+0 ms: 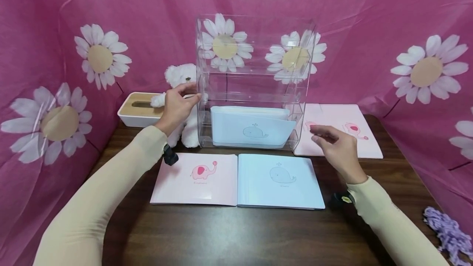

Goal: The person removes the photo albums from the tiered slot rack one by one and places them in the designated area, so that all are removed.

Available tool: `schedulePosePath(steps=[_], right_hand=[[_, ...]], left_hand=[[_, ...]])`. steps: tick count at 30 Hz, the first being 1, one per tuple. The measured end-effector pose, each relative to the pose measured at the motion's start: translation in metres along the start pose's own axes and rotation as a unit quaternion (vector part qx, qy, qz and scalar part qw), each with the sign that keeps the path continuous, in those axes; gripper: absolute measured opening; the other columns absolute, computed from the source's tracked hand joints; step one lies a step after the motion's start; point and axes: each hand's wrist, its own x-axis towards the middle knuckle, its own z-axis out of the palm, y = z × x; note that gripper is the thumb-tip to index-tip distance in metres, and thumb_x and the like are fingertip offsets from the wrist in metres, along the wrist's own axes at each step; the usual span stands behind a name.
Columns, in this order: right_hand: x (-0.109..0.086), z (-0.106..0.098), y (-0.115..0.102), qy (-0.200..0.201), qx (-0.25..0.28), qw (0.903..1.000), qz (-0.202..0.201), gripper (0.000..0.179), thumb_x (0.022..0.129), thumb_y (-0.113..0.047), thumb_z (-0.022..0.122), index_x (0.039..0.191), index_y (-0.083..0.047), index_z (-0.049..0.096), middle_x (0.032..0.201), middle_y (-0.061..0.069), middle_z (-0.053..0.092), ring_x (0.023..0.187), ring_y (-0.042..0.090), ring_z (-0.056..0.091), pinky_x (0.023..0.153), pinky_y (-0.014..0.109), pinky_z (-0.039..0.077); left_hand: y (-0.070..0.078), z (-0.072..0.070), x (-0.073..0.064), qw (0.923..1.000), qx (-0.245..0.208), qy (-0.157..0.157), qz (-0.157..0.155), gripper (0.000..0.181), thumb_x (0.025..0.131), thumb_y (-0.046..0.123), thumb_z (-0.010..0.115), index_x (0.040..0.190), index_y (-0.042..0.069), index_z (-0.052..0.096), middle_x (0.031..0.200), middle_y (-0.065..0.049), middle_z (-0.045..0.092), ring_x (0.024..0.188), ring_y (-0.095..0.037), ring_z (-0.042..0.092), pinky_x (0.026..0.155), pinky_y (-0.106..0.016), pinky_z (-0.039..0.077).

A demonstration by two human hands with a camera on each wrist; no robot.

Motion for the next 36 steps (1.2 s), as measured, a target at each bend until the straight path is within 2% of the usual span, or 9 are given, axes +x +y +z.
schedulePosePath(steps=[4,8,11,13,17,21,24,32,36], right_hand=[[0.017,-0.003,-0.013,0.006,0.124,0.9916,-0.036,0.037,0.086,0.006,0.075,0.122,0.002,0.070,0.118,0.011,0.074,0.104,0.002,0.070,0.093,0.012,0.055],[0.035,0.000,-0.026,-0.026,0.231,0.9696,-0.074,0.049,0.082,0.017,0.071,0.130,0.011,0.061,0.127,0.009,0.070,0.118,0.010,0.066,0.105,0.019,0.052],[0.046,0.009,-0.033,-0.063,0.273,0.9560,-0.087,0.056,0.081,0.021,0.069,0.135,0.010,0.057,0.135,0.013,0.065,0.128,0.013,0.061,0.110,0.022,0.049],[0.052,0.016,-0.036,-0.084,0.266,0.9561,-0.090,0.060,0.081,0.020,0.070,0.138,0.008,0.055,0.140,0.017,0.062,0.132,0.013,0.058,0.113,0.022,0.046],[0.060,0.031,-0.043,-0.124,0.206,0.9677,-0.075,0.069,0.082,0.014,0.074,0.145,0.002,0.050,0.147,0.023,0.054,0.139,0.020,0.054,0.115,0.021,0.044],[0.068,0.045,-0.047,-0.162,0.157,0.9733,-0.041,0.074,0.084,0.007,0.077,0.150,-0.006,0.047,0.150,0.014,0.053,0.141,0.027,0.050,0.118,0.023,0.042],[0.072,0.056,-0.047,-0.180,0.153,0.9714,-0.023,0.074,0.084,0.004,0.077,0.151,-0.009,0.047,0.151,0.013,0.053,0.142,0.027,0.050,0.117,0.021,0.042],[0.078,0.074,-0.045,-0.203,0.207,0.9569,-0.008,0.071,0.083,-0.001,0.080,0.148,-0.010,0.051,0.150,0.014,0.055,0.138,0.030,0.051,0.102,0.007,0.045],[0.078,0.083,-0.043,-0.217,0.234,0.9475,-0.011,0.068,0.085,-0.003,0.080,0.147,-0.010,0.053,0.149,0.014,0.057,0.136,0.025,0.054,0.101,0.010,0.048]], left_hand=[[0.000,0.000,0.000,1.0000,-0.005,0.000,0.003,0.042,0.090,0.012,0.076,0.131,0.007,0.068,0.124,-0.018,0.071,0.109,-0.015,0.068,0.093,-0.018,0.058],[0.000,-0.001,0.001,0.9999,-0.016,0.002,0.005,0.041,0.089,0.009,0.075,0.130,0.005,0.068,0.124,-0.019,0.071,0.105,-0.010,0.068,0.092,-0.017,0.058],[-0.001,-0.001,0.001,0.9997,-0.023,0.004,0.008,0.041,0.089,0.008,0.075,0.129,0.004,0.068,0.122,-0.020,0.071,0.101,-0.006,0.067,0.092,-0.017,0.058],[-0.002,-0.001,0.002,0.9996,-0.026,0.003,0.009,0.041,0.089,0.008,0.075,0.129,0.003,0.068,0.121,-0.020,0.072,0.101,-0.006,0.067,0.092,-0.017,0.058],[-0.003,0.000,0.002,0.9996,-0.027,0.000,0.010,0.041,0.089,0.007,0.075,0.129,0.003,0.068,0.122,-0.020,0.071,0.103,-0.008,0.067,0.094,-0.018,0.058],[-0.003,0.001,0.002,0.9994,-0.030,0.001,0.017,0.041,0.089,0.004,0.074,0.129,0.002,0.068,0.121,-0.022,0.071,0.101,-0.007,0.067,0.096,-0.021,0.058],[-0.004,0.001,0.002,0.9993,-0.030,0.003,0.023,0.041,0.089,0.004,0.074,0.129,0.000,0.068,0.121,-0.023,0.071,0.101,-0.006,0.067,0.097,-0.022,0.058],[-0.004,0.001,0.003,0.9991,-0.030,0.002,0.031,0.041,0.089,0.003,0.074,0.128,-0.001,0.067,0.120,-0.024,0.071,0.098,-0.004,0.066,0.099,-0.022,0.058],[-0.004,0.001,0.003,0.9991,-0.036,0.004,0.023,0.040,0.088,0.003,0.074,0.128,0.000,0.068,0.120,-0.023,0.071,0.099,-0.005,0.067,0.095,-0.019,0.058]])
